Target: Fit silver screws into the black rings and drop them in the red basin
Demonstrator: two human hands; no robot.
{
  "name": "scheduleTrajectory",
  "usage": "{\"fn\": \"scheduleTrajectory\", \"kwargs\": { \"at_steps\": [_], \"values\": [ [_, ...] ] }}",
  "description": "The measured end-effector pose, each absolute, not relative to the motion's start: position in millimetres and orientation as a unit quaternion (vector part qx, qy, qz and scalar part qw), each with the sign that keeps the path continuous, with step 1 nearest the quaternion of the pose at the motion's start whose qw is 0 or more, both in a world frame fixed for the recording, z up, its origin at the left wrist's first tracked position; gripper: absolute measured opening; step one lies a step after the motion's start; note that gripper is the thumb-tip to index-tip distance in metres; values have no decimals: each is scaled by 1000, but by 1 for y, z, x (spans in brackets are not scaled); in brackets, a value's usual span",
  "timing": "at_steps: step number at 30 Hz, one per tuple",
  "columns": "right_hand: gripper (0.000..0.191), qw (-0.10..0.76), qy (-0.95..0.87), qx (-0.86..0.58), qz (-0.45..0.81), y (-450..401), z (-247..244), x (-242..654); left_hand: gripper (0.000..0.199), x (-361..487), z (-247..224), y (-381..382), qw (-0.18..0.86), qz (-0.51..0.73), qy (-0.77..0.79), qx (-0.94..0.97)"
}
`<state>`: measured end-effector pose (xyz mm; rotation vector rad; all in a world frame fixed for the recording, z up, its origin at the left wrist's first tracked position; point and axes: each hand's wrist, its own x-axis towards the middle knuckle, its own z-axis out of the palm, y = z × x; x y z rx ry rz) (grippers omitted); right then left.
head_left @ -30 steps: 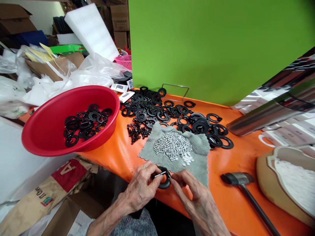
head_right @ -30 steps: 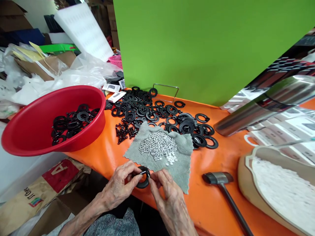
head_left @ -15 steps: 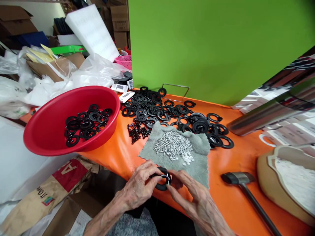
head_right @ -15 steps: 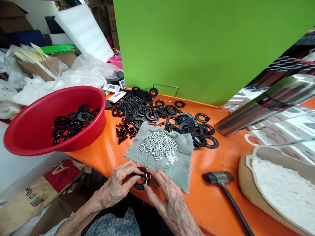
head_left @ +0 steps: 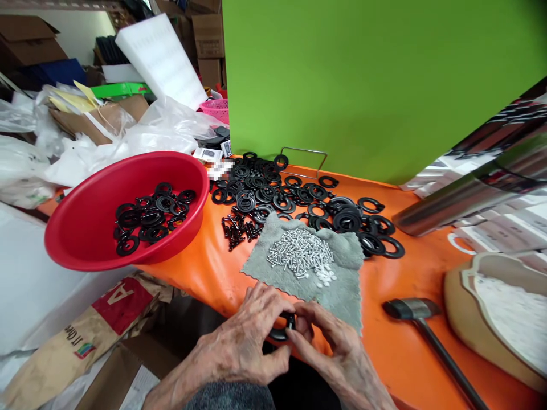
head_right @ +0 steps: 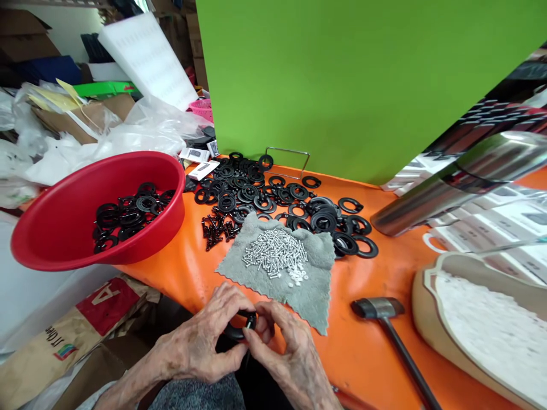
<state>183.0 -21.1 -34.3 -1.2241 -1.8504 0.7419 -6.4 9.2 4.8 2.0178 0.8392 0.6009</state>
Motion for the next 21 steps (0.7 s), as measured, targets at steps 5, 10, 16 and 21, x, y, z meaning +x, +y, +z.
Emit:
{"fn": "scheduleTrajectory", "kwargs": {
  "at_steps": [5, 10, 16, 21],
  "values": [
    [12, 400, -688, -509, 329, -26, -34, 178, 30, -7, 5, 12, 505, 240, 364, 745],
    [21, 398, -673, -531, 328, -24, -46, 172, 17, -1, -14, 14, 468, 288, 405, 731],
    [20, 380, -692, -545, 284, -19, -65, 169, 18, 10, -44, 8, 355, 251, 459, 775],
    [19, 369, -702, -555, 252, -15, -68, 190, 17, 11, -49, 3, 322, 226, 503, 770]
  ]
}}
